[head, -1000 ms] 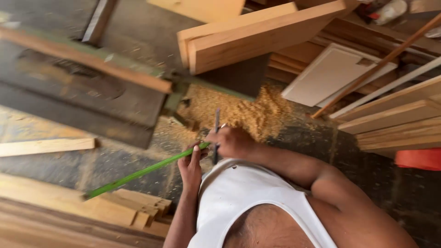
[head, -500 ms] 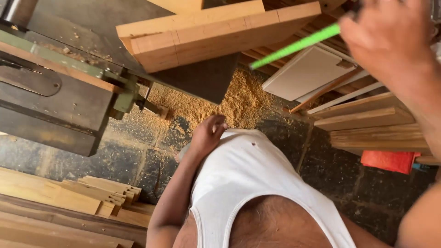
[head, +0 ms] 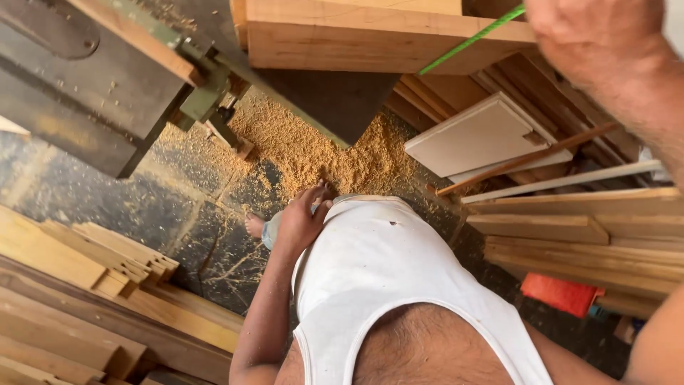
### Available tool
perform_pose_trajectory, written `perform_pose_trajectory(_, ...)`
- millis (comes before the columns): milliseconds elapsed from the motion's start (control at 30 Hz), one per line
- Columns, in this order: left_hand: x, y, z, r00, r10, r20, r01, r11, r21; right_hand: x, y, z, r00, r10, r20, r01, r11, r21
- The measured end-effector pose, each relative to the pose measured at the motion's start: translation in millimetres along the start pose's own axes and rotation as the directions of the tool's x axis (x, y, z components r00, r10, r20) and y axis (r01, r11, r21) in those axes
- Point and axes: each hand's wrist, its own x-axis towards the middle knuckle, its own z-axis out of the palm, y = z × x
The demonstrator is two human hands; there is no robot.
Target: Measuring wood planks with a tape measure and marking them with a pencil and square.
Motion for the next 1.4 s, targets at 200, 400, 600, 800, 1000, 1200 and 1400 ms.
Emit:
perform_pose_trajectory(200,-6.9,3.4,6.2,0.998,0.02,-0.061,-0.025,0.997,-0.075,-21.4,5.8,4.1,0.999,-0.039,0.006,0.039,0.999,0.013)
perform_pose_trajectory(400,-11.6,1.1,8.7,0.999,-0.023,-0.047,0.02,0.998,-0.053,-27.2,5.8,3.1,0.996,-0.086,0.026,0.086,0.996,0.013)
perform_pose_trajectory(600,-13.7,8.0,3.3,0.995,-0.1,-0.021,0.099,0.995,-0.03,-34.6,12.7,5.1,0.991,-0.124,0.057,0.122,0.992,0.031)
perform_pose_trajectory(800,-8.5,6.4,6.0,0.994,-0.105,-0.04,0.105,0.994,-0.009,-63.5,-16.1,56.5,0.991,-0.042,0.127,0.004,0.958,0.286)
perform_pose_trajectory(1000,-1.2,39.5,-12.9,1.0,-0.005,-0.009,0.005,0.999,-0.046,-75.5,-8.2,-2.3,0.951,0.095,0.295,-0.283,0.656,0.7)
perform_pose_trajectory(1200,23.6,102.8,-19.5,0.978,0.167,0.122,-0.128,0.953,-0.275,-49.2,-95.5,-70.3,0.928,0.082,0.363,-0.365,0.009,0.931)
perform_pose_trajectory(1400,55.6,111.9,8.6,0.987,0.156,0.034,-0.09,0.72,-0.688,9.8,-169.0,-131.4,0.898,0.169,0.406,-0.316,-0.394,0.863)
